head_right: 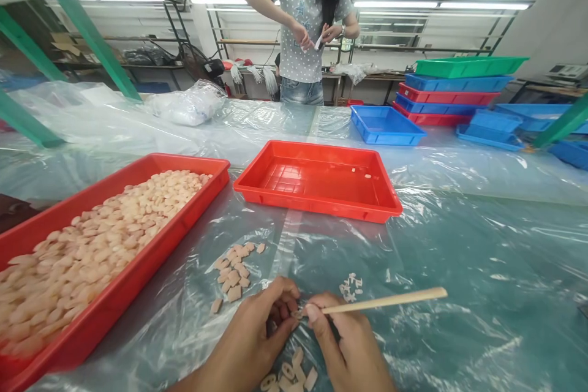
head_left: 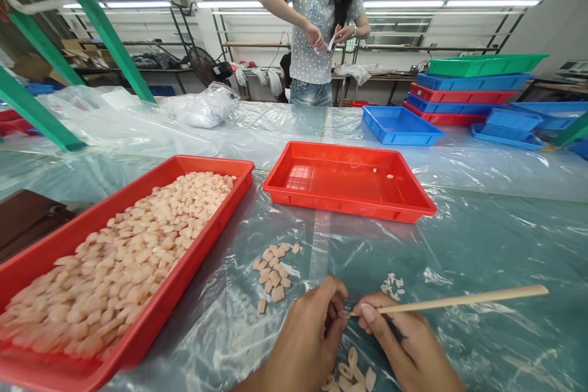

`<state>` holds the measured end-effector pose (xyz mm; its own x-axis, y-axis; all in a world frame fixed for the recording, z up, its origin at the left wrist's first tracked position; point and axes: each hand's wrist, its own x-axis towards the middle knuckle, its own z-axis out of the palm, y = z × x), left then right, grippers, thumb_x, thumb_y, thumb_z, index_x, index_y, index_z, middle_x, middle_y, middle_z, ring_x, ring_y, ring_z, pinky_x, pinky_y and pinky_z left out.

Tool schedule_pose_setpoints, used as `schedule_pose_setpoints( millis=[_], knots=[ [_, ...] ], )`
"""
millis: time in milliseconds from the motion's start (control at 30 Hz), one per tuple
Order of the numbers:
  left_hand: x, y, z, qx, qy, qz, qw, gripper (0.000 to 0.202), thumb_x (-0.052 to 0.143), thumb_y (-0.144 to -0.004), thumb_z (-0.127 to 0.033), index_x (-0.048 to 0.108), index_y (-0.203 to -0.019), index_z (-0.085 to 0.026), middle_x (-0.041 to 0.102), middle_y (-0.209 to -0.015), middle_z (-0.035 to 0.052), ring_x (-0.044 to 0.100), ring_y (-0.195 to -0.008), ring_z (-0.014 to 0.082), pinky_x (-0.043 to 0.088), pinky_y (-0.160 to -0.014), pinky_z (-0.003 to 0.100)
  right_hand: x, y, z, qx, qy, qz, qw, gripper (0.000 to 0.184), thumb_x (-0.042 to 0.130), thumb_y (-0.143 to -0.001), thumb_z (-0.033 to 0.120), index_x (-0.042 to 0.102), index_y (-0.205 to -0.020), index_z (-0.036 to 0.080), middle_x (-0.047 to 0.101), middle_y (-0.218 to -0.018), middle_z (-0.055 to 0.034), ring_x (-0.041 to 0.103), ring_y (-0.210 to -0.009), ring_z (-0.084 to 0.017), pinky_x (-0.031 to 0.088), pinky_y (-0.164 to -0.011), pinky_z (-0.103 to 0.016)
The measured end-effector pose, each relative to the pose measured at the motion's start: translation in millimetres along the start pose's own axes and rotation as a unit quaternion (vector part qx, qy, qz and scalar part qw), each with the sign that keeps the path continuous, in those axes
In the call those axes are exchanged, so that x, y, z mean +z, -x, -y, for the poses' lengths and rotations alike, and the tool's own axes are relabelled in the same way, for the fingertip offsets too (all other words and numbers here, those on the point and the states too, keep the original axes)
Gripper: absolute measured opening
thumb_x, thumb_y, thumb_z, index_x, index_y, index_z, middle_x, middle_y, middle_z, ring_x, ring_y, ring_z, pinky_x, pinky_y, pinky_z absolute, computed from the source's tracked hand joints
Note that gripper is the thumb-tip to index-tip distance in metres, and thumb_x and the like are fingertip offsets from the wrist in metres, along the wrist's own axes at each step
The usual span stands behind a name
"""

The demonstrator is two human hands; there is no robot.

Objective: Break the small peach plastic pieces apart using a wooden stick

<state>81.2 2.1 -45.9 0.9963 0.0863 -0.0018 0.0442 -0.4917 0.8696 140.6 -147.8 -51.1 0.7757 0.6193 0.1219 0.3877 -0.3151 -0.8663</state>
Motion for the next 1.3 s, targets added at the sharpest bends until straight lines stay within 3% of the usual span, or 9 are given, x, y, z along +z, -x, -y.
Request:
schedule_pose_setpoints(
  millis=[367,600,800,1100,1300],
  knots=[
    [0.5,-0.5,1.0,-0.007,0.048,0.001,0.999,0.027,0.043,-0.077,-0.005,0.044,-0.096,-0.024,0.055,-0.075,-0.004,0.054,-0.068,0.0123,0.041,-0.063,0.021,2.7,0.7,-1.6,-0.011,0.052,0.022,0.998,0.029,0.031,-0.093,0.031,0.052,-0.074,0.022,0.056,-0.07,0.0,0.056,-0.065,-0.014,0.042,-0.059,-0.021],
    [1.9,1.1,1.7,0.0,0.033,-0.005,0.999,0.026,0.042,-0.077,-0.006,0.045,-0.096,-0.023,0.055,-0.075,-0.0033,0.054,-0.069,0.0129,0.041,-0.064,0.022,4.2,-1.7,-2.1,-0.09,0.079,0.007,0.993,0.025,0.033,-0.092,0.021,0.053,-0.077,0.022,0.059,-0.07,-0.0006,0.058,-0.066,-0.014,0.045,-0.06,-0.02],
    [1.4,0.4,1.3,0.0,0.04,-0.003,0.999,0.024,0.044,-0.078,-0.007,0.044,-0.096,-0.023,0.056,-0.075,-0.0032,0.055,-0.068,0.0125,0.042,-0.064,0.021,7.6,2.9,-5.0,-0.068,0.029,-0.033,0.997,0.024,0.034,-0.093,0.025,0.054,-0.079,0.023,0.058,-0.073,0.0005,0.057,-0.068,-0.013,0.044,-0.062,-0.019],
    [3.6,0.7,3.5,0.009,0.042,-0.01,0.999,0.025,0.044,-0.077,-0.006,0.045,-0.095,-0.023,0.055,-0.074,-0.0035,0.054,-0.069,0.0127,0.041,-0.064,0.021,10.6,3.0,-4.7,-0.056,0.021,-0.005,0.998,0.025,0.034,-0.093,0.026,0.054,-0.079,0.022,0.059,-0.075,0.0001,0.058,-0.071,-0.013,0.044,-0.065,-0.019],
    [3.8,1.2,1.8,-0.001,0.054,-0.018,0.998,0.024,0.043,-0.077,-0.005,0.045,-0.092,-0.023,0.055,-0.072,-0.0038,0.053,-0.067,0.0122,0.04,-0.062,0.02,13.7,-2.5,-3.1,-0.132,0.085,-0.007,0.988,0.023,0.033,-0.092,0.02,0.054,-0.082,0.023,0.061,-0.075,-0.0003,0.06,-0.072,-0.014,0.046,-0.062,-0.02]
  ],
)
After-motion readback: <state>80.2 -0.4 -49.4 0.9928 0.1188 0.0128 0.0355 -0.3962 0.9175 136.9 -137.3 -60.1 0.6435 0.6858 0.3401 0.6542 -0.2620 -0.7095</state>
